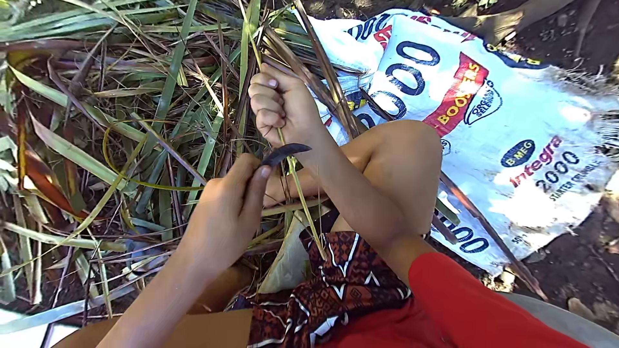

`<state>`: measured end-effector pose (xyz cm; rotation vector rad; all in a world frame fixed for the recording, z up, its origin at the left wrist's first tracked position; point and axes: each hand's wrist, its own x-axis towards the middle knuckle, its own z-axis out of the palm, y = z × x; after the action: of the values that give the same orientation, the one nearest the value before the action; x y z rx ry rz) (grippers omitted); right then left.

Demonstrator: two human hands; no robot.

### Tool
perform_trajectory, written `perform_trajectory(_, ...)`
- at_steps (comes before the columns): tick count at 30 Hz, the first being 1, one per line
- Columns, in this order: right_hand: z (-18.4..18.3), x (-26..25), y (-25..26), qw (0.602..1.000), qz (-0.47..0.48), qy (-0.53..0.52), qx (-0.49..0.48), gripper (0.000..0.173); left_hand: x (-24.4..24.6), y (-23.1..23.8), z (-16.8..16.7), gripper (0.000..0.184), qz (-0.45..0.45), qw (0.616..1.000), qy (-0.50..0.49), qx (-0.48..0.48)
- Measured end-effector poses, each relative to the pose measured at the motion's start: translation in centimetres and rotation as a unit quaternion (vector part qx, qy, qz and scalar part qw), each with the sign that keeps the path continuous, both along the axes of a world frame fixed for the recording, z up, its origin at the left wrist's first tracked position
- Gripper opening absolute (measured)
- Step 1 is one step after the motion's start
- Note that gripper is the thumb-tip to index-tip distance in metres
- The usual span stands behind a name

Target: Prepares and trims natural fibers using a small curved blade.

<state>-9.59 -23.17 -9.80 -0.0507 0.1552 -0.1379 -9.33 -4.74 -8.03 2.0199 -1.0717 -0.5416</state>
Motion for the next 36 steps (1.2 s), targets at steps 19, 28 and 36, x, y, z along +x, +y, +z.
perform_trajectory(19, -1.5, 0.9, -2.6, 0.973, -0.09, 0.181, -0.111, 0.045, 0.0, 1.9, 3.3, 0.031, -0.242, 0.949, -0.106, 0.172)
perform_trajectory(28, -3.5, 1.3, -7.5, 0.924, -0.257, 0.223, -0.176, 0.044, -0.1, 3.2, 3.5, 0.034, -0.178, 0.951, -0.202, 0.154)
perform_trajectory(36, 1.1, 0.0, -0.7, 0.976, -0.073, 0.123, -0.165, 0.046, -0.1, 0.3, 1.0, 0.023, -0.088, 0.948, -0.301, 0.06)
